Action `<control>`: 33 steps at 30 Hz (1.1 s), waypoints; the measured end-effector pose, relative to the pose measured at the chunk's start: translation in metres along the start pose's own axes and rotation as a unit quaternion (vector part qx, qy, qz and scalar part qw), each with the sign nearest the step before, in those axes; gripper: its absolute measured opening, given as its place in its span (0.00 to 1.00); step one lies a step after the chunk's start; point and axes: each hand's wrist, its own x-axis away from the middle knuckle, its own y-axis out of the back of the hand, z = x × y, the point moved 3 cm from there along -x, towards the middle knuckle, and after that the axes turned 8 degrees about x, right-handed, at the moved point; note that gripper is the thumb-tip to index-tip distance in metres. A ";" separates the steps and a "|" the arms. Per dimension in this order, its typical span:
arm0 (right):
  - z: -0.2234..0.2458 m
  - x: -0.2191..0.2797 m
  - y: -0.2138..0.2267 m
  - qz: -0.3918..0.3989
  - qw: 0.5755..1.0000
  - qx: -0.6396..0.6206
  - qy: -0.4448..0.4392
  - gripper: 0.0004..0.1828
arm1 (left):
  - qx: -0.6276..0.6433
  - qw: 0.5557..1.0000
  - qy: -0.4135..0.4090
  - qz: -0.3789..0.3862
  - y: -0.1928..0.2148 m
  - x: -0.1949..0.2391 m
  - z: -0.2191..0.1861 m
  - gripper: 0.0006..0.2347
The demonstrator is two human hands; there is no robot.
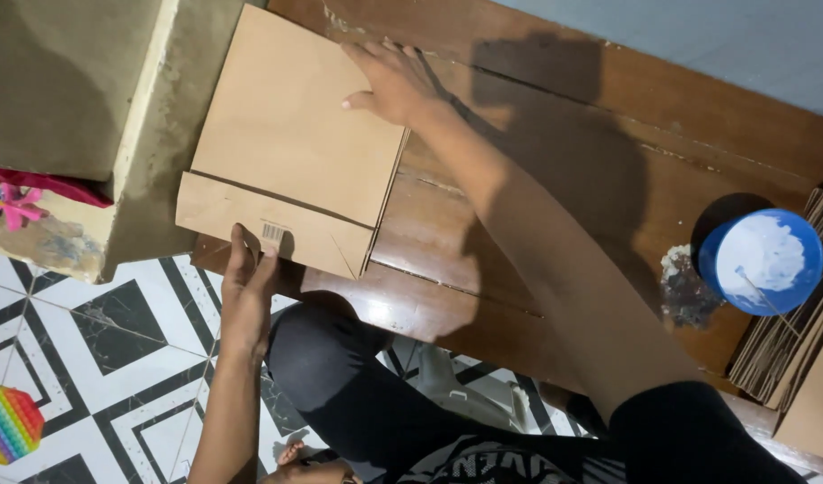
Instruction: The person applies white glue from a blue bowl onto the edges of a cardboard box using a wooden stick. They then fold the flaps and press them down to secure the box. The person repeats this process on another cardboard box.
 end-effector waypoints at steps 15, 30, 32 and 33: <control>0.179 0.143 0.047 -0.234 0.971 0.017 0.046 0.27 | -0.542 0.726 -0.421 -0.044 0.014 -0.044 0.004 0.26; 0.168 0.184 -0.026 -0.156 0.984 -0.041 0.081 0.30 | -0.649 0.715 -0.260 0.009 0.019 -0.090 0.026 0.33; 0.161 0.205 0.018 -0.171 0.979 -0.063 0.094 0.31 | -0.633 0.716 -0.294 0.005 0.022 -0.082 0.019 0.32; 0.155 0.215 0.040 -0.183 0.973 -0.085 0.108 0.32 | -0.616 0.717 -0.326 0.000 0.021 -0.079 0.015 0.30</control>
